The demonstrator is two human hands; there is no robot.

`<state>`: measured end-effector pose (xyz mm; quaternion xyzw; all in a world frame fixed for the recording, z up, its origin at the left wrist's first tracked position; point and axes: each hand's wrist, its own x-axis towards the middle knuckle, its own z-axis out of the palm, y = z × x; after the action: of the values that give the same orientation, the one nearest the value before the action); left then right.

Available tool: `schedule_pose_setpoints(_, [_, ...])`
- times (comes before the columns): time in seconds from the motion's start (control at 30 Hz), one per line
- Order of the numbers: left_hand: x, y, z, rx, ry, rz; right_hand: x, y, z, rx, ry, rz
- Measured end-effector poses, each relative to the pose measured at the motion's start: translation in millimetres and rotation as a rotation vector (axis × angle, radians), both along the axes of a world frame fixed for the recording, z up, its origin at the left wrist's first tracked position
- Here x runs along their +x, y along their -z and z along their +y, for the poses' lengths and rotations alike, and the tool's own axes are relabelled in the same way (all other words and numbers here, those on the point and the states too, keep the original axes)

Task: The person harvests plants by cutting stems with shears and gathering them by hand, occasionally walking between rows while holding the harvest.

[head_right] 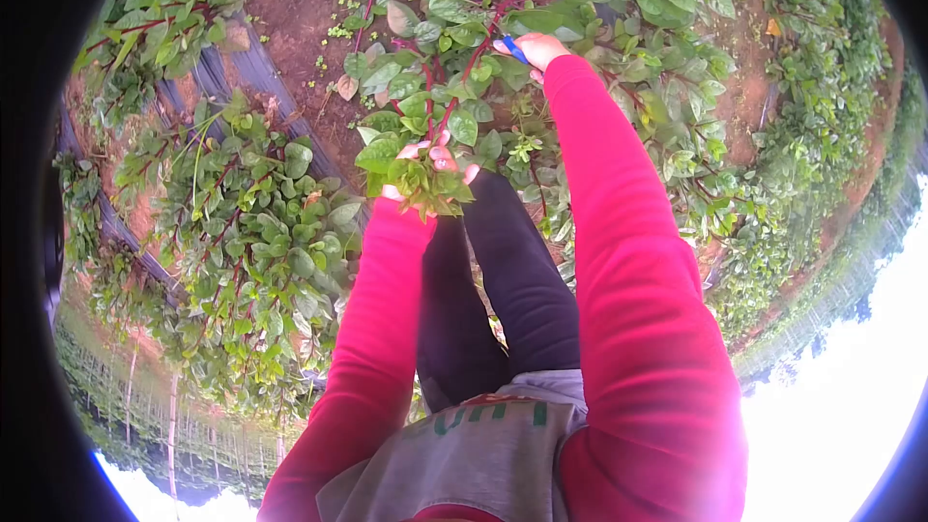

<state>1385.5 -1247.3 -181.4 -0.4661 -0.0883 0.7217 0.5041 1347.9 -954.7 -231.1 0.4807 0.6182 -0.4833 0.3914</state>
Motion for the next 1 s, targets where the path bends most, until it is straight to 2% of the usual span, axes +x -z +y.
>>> schedule_pose_setpoints(0.03, [0.0, -8.3, 2.0, -0.041, -0.018, 0.011, 0.5, 6.7, 0.3, 0.033, -0.016, -0.006])
schedule_pose_setpoints(0.07, [5.1, -6.4, 1.0, -0.045, -0.036, -0.028, 4.7, 8.9, 3.2, -0.043, -0.023, 0.064])
schedule_pose_setpoints(0.1, [11.5, 0.9, 0.1, 0.051, -0.055, -0.063, 8.4, 5.8, 4.2, 0.009, -0.128, 0.083])
schedule_pose_setpoints(0.13, [23.0, 1.2, -2.1, 0.008, -0.077, 0.051, 15.7, 13.8, 8.8, -0.004, -0.172, 0.105])
schedule_pose_setpoints(0.17, [19.7, -12.8, -2.3, -0.011, -0.048, 0.134, 21.9, 11.0, 7.3, 0.049, -0.17, 0.106])
schedule_pose_setpoints(0.2, [18.0, -31.3, -6.2, -0.013, -0.137, 0.236, 23.4, -0.5, -6.4, 0.199, -0.128, 0.186])
schedule_pose_setpoints(0.23, [22.3, -33.1, -7.5, -0.026, -0.099, 0.184, 24.8, -18.2, -17.3, 0.182, -0.041, 0.149])
schedule_pose_setpoints(0.27, [27.3, -40.5, -9.6, 0.012, -0.096, 0.118, 37.5, -16.9, -15.4, -0.007, 0.118, 0.226])
schedule_pose_setpoints(0.3, [28.8, -51.1, -9.6, -0.023, -0.028, 0.119, 47.1, -26.0, -17.5, -0.099, 0.098, 0.242])
schedule_pose_setpoints(0.37, [38.7, -70.4, -6.8, -0.016, 0.039, 0.064, 53.1, -43.8, -43.1, -0.054, 0.072, 0.265])
schedule_pose_setpoints(0.4, [47.0, -77.8, -7.3, 0.053, 0.035, 0.041, 59.8, -46.4, -56.5, -0.003, 0.154, 0.356])
schedule_pose_setpoints(0.43, [56.5, -83.5, -7.9, 0.13, 0.039, 0.029, 58.5, -62.3, -72.0, 0.0, 0.166, 0.319])
schedule_pose_setpoints(0.5, [80.0, -98.6, -14.5, 0.222, 0.007, 0.114, 64.9, -64.7, -90.7, -0.107, 0.17, 0.384])
schedule_pose_setpoints(0.57, [98.7, -119.2, -32.3, 0.201, -0.02, 0.126, 64.9, -72.3, -113.7, -0.215, 0.028, 0.411])
schedule_pose_setpoints(0.6, [115.9, -123.2, -41.8, 0.204, -0.095, 0.108, 57.9, -88.5, -141.6, -0.213, 0.051, 0.387])
schedule_pose_setpoints(0.63, [130.3, -132.7, -56.3, 0.161, -0.13, 0.108, 51.4, -102.0, -157.7, -0.321, 0.123, 0.278])
schedule_pose_setpoints(0.7, [168.3, -148.1, -88.0, 0.135, -0.271, 0.146, 37.0, -130.8, -191.6, -0.414, -0.056, 0.264])
schedule_pose_setpoints(0.77, [201.3, -178.3, -126.4, 0.072, -0.415, 0.245, 24.3, -136.0, -215.4, -0.416, -0.162, 0.226])
schedule_pose_setpoints(0.87, [264.3, -218.5, -175.6, -0.025, -0.543, 0.259, 1.1, -154.1, -282.2, -0.429, -0.289, 0.479])
schedule_pose_setpoints(1.0, [327.1, -268.8, -211.8, -0.154, -0.918, 0.162, -26.0, -192.3, -395.8, -0.482, -0.653, 0.595])
